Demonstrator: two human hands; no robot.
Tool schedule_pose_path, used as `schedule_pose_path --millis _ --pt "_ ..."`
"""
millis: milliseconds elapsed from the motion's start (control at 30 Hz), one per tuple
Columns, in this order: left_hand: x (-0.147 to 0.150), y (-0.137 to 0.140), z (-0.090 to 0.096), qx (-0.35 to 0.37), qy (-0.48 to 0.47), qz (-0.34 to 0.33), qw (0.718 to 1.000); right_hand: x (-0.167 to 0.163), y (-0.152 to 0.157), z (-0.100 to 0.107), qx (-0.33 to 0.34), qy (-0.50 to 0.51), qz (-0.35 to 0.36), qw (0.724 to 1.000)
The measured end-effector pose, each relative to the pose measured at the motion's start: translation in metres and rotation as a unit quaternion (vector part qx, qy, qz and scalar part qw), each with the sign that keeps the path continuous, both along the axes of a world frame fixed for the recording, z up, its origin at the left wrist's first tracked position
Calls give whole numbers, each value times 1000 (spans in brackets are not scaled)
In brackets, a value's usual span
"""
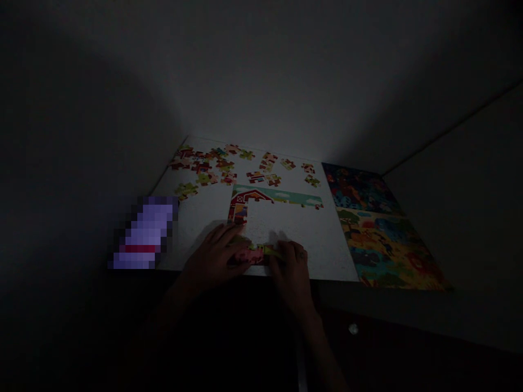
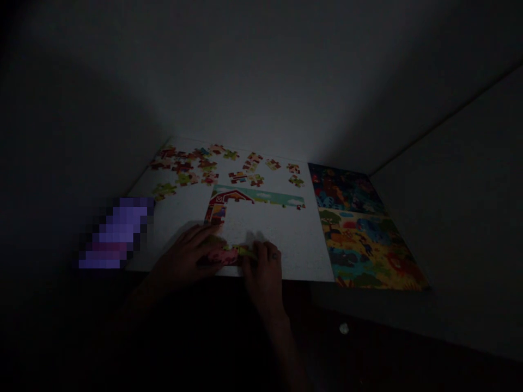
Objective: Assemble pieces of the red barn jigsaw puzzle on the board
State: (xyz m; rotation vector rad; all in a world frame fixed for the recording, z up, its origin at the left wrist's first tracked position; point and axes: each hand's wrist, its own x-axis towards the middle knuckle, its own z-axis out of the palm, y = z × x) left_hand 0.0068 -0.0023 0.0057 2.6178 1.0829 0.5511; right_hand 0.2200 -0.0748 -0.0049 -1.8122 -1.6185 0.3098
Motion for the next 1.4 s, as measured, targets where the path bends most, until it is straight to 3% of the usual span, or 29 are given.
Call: schedule_pose_path --millis 333,467,633,767,967,1133,1400 --pt "1 1 0 10 -1 -1 1000 -2 2 0 -2 2 0 1000" --pt "-1 2 -2 25 -17 -1 1000 7 2 3 -2 95 3 995" --pt "-1 -4 0 87 -80 -16 993 34 4 9 -35 275 -48 960" --pt "18 -24 5 108 -102 -44 988 59 17 14 -22 277 -74 958" --pt "49 -33 7 89 -69 -23 993 89 65 22 36 221 -64 972" --pt "32 -5 4 86 -34 54 994 107 125 24 61 156 -28 985" --pt "13 11 -12 131 -45 64 988 79 208 17 6 -29 2 1000"
